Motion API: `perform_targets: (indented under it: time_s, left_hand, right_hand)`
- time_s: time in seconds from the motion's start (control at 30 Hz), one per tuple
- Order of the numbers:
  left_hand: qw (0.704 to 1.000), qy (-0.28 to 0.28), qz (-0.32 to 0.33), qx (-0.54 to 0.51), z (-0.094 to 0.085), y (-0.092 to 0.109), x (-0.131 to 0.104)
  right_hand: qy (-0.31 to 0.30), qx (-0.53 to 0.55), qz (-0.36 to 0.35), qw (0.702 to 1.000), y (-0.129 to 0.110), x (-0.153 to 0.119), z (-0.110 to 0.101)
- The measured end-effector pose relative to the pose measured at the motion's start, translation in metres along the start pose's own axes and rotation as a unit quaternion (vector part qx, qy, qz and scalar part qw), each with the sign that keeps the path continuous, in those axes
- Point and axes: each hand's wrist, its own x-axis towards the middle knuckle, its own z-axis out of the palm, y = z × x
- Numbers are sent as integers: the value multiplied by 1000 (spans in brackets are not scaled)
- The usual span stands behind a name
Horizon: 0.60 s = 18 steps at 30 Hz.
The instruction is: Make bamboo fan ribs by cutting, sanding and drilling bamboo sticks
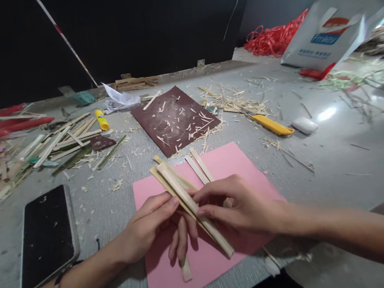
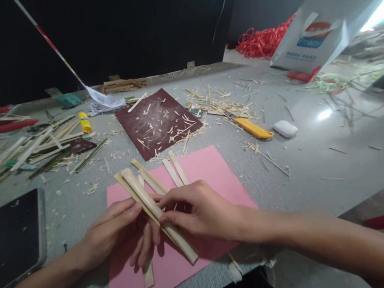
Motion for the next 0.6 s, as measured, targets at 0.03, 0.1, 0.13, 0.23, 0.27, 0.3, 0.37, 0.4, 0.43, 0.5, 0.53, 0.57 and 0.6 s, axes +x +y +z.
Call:
perform_targets:
  time_s: [0.03,0.1,0.13,0.23,0.27,0.3,0.37,0.4,0.43,0.5,0.53,0.57,0.6]
  left_hand:
    - [1000,4,-5,10,0,1,1]
    - [999,16,-8,33,0,2,3]
    - [999,23,-5,41,0,3,5]
    - [998,43,4,46,0,3,7]
    - [998,48,5,47,0,2,7]
    - [997,53,7,48,0,2,7]
    - [997,60,8,49,0,2,6]
    - [997,62,9,50,1,2,6]
    - [997,64,9,52,1,3,6]
    - [996,69,10,57,2,3,6]
    - [996,73,11,59,3,4,6]
    - [995,78,12,61,4,4,6]
    - [994,84,14,62,4,5,6]
  right_hand:
    - [-3,13,16,1000,0,0,0]
    - [-9,30,43,999,1,1,0]
    - [-10,30,50,998,1,1,0]
    - [-7,0,49,999,-1,1,-1]
    - [-8,-13,46,999,-1,1,-2]
    - [-10,-23,43,999,-2,1,-2]
    - [-14,-33,42,998,-3,0,-2]
    - [-15,-32,45,998,-4,-1,-2]
    - [-15,-27,50,998,-4,-1,-1]
    - [-14,-8,65,998,-6,-1,0]
    - [-14,3,74,997,-6,-1,0]
    - [-14,14,81,996,-7,0,0]
    - [-13,23,88,996,-7,0,0]
